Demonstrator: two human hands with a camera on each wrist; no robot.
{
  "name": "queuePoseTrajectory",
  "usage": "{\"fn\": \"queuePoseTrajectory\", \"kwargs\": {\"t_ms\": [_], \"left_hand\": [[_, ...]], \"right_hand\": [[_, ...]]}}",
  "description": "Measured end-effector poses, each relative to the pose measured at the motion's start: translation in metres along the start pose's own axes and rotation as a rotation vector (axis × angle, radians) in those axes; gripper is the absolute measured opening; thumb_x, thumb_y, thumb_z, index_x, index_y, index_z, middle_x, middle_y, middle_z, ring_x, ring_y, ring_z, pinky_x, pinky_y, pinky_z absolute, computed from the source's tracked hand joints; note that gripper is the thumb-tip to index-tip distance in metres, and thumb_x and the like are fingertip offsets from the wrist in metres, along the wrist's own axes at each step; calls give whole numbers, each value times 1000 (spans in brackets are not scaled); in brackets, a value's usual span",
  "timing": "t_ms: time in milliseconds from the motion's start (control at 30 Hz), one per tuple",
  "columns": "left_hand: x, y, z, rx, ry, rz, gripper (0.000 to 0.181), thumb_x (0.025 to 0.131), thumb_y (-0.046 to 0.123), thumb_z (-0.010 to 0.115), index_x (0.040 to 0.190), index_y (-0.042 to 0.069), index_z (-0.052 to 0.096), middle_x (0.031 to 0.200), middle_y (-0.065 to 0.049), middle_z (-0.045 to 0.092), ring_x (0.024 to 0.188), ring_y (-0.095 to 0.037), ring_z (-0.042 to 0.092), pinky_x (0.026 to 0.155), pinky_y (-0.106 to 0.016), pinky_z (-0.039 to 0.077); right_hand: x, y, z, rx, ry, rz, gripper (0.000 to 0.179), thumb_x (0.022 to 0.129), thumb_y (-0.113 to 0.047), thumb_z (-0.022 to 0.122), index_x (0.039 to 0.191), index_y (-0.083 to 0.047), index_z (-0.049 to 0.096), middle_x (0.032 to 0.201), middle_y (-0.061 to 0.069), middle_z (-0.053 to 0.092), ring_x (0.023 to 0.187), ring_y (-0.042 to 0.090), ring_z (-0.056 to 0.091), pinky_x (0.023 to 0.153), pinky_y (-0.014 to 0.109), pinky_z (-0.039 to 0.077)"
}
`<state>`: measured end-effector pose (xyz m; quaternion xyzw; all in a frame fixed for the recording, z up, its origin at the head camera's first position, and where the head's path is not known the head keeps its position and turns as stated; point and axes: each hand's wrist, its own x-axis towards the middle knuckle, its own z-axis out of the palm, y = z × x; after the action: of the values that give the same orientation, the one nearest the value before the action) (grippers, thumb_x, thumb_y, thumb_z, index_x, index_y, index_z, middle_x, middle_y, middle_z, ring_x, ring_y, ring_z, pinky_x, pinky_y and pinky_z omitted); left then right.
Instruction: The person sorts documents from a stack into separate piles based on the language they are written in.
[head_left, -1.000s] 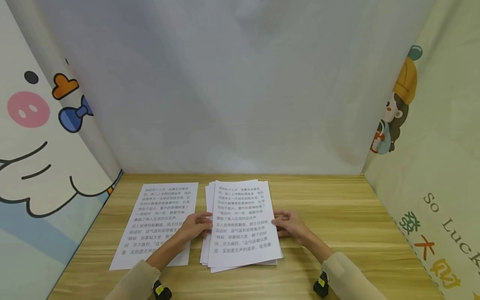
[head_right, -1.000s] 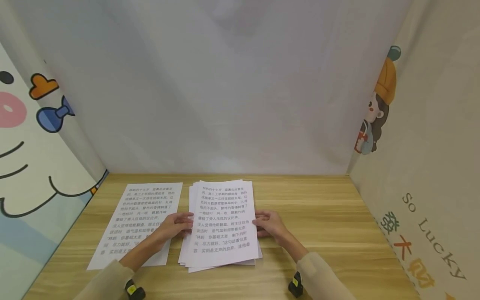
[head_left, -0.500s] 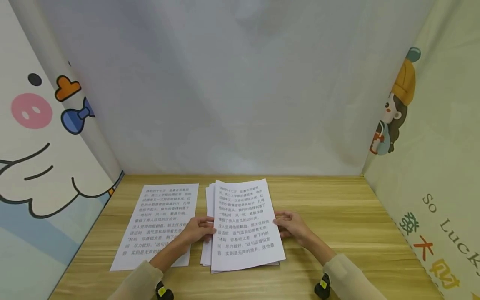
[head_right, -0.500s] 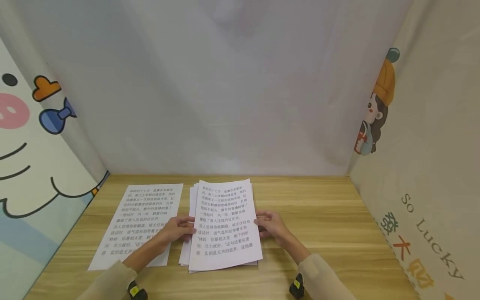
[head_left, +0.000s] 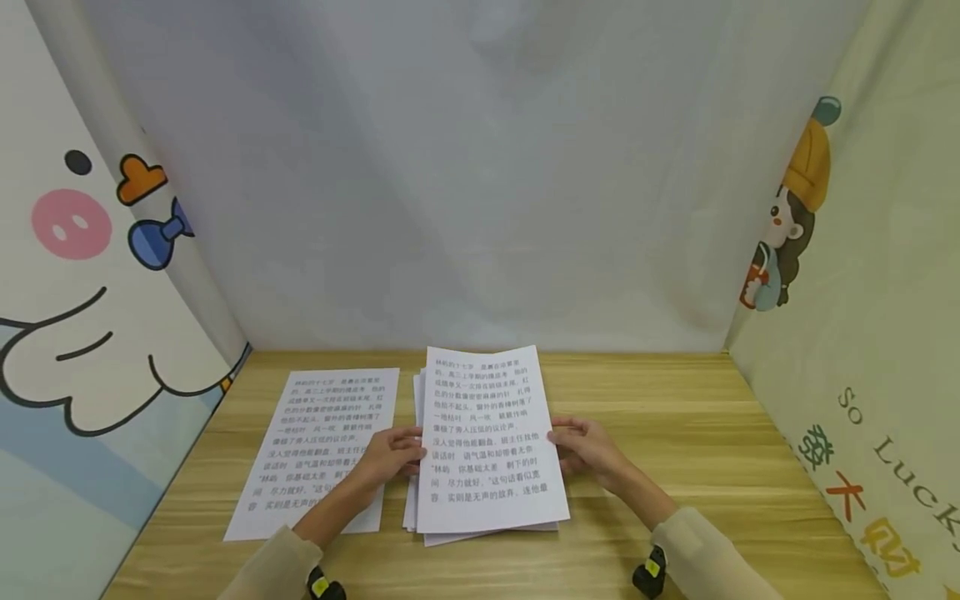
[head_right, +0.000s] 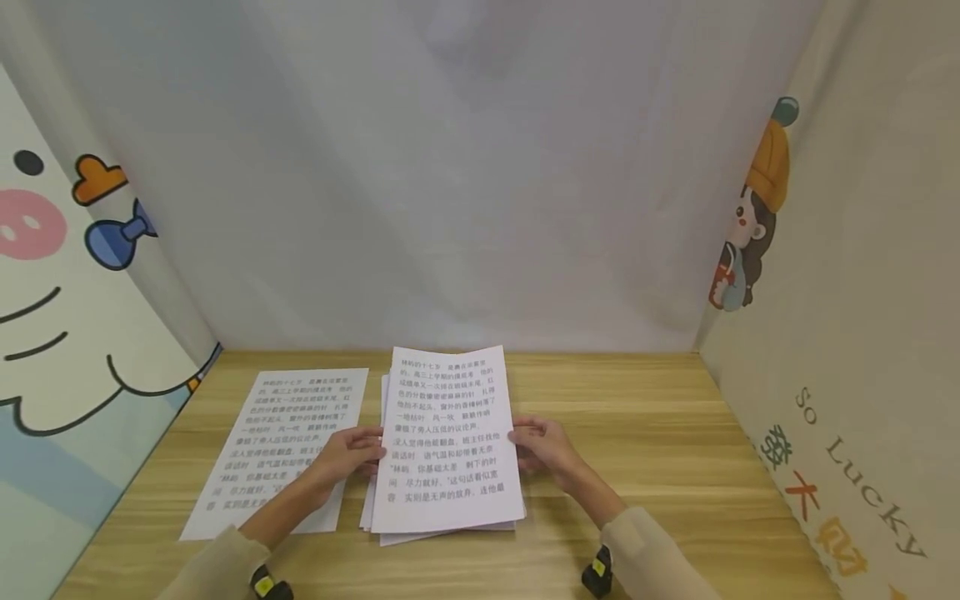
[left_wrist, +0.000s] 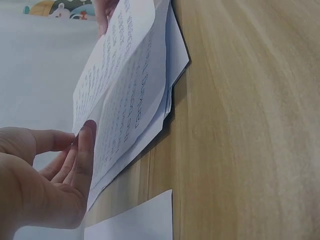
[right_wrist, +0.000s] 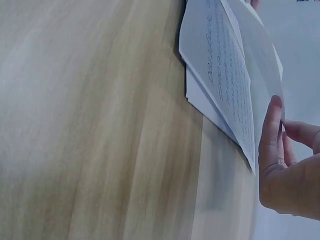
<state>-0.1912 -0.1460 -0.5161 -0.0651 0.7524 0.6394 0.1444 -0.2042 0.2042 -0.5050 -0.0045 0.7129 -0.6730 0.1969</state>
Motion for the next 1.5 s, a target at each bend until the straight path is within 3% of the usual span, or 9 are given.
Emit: {"fn": "queuePoseTrajectory", "kwargs": {"t_ms": [167, 433, 600, 1033, 1500], "left_hand": [[-3, 3, -3, -19, 13, 9, 47, 95, 5, 65, 140, -6, 54, 124, -22, 69, 89, -14, 70, 82, -34, 62], [-5, 8, -7, -29, 38, 16, 43, 96, 6, 64, 138, -1, 58, 112, -12, 73, 88, -13, 70, 84, -33, 61], [-7, 11, -13, -41, 48, 35, 44, 98, 9, 64, 140, 1, 57, 114, -12, 72, 88, -14, 69, 86, -34, 60], [-5, 7, -30, -41, 99, 30, 46, 100, 14, 62, 144, 4, 53, 120, -12, 71, 97, -14, 67, 85, -27, 58], [-17, 1, -68, -12, 157, -36, 50, 102, 21, 60, 149, 6, 48, 124, -8, 69, 98, -11, 65, 85, -25, 56]], "right_hand": [[-1, -5, 2, 2, 0, 9, 54, 102, -15, 60, 145, 12, 41, 109, 6, 76, 89, 13, 74, 75, 24, 61], [0, -15, 6, 28, 27, 30, 53, 102, -16, 61, 144, 10, 43, 98, -1, 75, 85, 9, 71, 70, 18, 59], [1, -18, 10, 44, 35, 29, 54, 101, -16, 62, 145, 9, 44, 97, -2, 74, 84, 9, 70, 69, 17, 58], [18, -7, 29, 80, 59, 23, 49, 99, -12, 63, 142, 8, 48, 98, -2, 73, 86, 11, 69, 77, 22, 59], [36, -11, 73, 78, 44, 8, 48, 96, -14, 66, 139, 5, 55, 100, 5, 74, 82, 11, 69, 76, 22, 59]]}}
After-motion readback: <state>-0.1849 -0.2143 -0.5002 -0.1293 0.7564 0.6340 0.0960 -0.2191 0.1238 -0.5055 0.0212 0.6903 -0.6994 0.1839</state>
